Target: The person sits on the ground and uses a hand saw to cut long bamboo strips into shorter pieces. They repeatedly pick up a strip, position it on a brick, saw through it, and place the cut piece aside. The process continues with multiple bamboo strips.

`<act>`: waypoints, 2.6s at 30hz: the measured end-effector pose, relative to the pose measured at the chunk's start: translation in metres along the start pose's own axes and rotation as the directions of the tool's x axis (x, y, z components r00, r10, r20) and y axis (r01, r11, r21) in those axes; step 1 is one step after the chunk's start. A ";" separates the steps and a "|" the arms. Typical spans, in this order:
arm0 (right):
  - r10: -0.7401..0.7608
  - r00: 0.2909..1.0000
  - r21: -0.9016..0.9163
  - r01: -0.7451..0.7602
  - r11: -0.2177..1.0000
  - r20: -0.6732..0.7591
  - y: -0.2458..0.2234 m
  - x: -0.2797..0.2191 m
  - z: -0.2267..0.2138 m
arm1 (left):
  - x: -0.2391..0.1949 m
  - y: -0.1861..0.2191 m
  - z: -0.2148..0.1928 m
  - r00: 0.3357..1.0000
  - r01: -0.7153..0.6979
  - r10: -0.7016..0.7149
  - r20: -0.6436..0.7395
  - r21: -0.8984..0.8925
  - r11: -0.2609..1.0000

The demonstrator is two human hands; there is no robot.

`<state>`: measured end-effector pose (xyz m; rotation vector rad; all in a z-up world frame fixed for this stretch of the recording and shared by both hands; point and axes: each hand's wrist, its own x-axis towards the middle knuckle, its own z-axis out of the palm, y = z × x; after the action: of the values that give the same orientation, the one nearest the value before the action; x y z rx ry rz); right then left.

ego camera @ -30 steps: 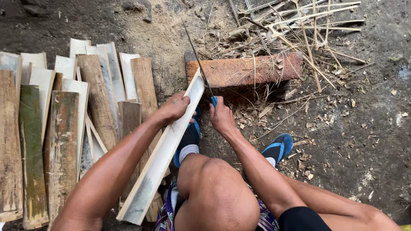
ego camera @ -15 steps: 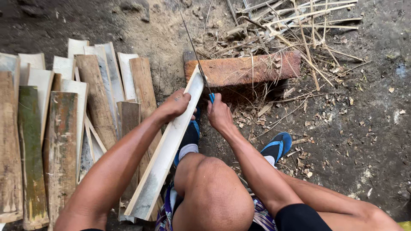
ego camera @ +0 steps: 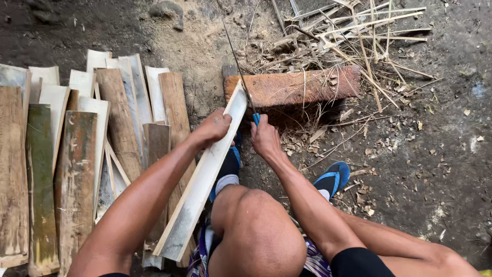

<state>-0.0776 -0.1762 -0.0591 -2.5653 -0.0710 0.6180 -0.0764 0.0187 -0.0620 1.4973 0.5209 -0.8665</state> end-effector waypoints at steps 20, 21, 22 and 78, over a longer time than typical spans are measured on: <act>0.074 0.996 0.045 -0.076 0.996 0.049 -0.019 -0.012 -0.019 | -0.034 0.060 0.010 0.986 -0.031 0.154 -0.063 0.841 0.541; -0.075 0.994 0.097 0.083 0.992 -0.079 -0.017 -0.018 -0.019 | -0.035 0.058 0.014 0.994 0.016 0.077 -0.072 0.824 0.566; -0.215 0.954 0.128 0.245 0.961 -0.211 -0.016 -0.026 -0.020 | -0.035 0.057 0.016 0.997 0.064 0.000 -0.079 0.807 0.587; 0.352 0.839 0.440 -0.154 0.885 -0.415 0.113 -0.026 0.033 | -0.017 -0.049 -0.043 0.977 -0.214 0.171 0.130 0.572 0.792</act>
<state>-0.1226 -0.2648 -0.1278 -2.2655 0.5307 0.0420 -0.1148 0.0700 -0.0821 2.0304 0.0265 -0.9614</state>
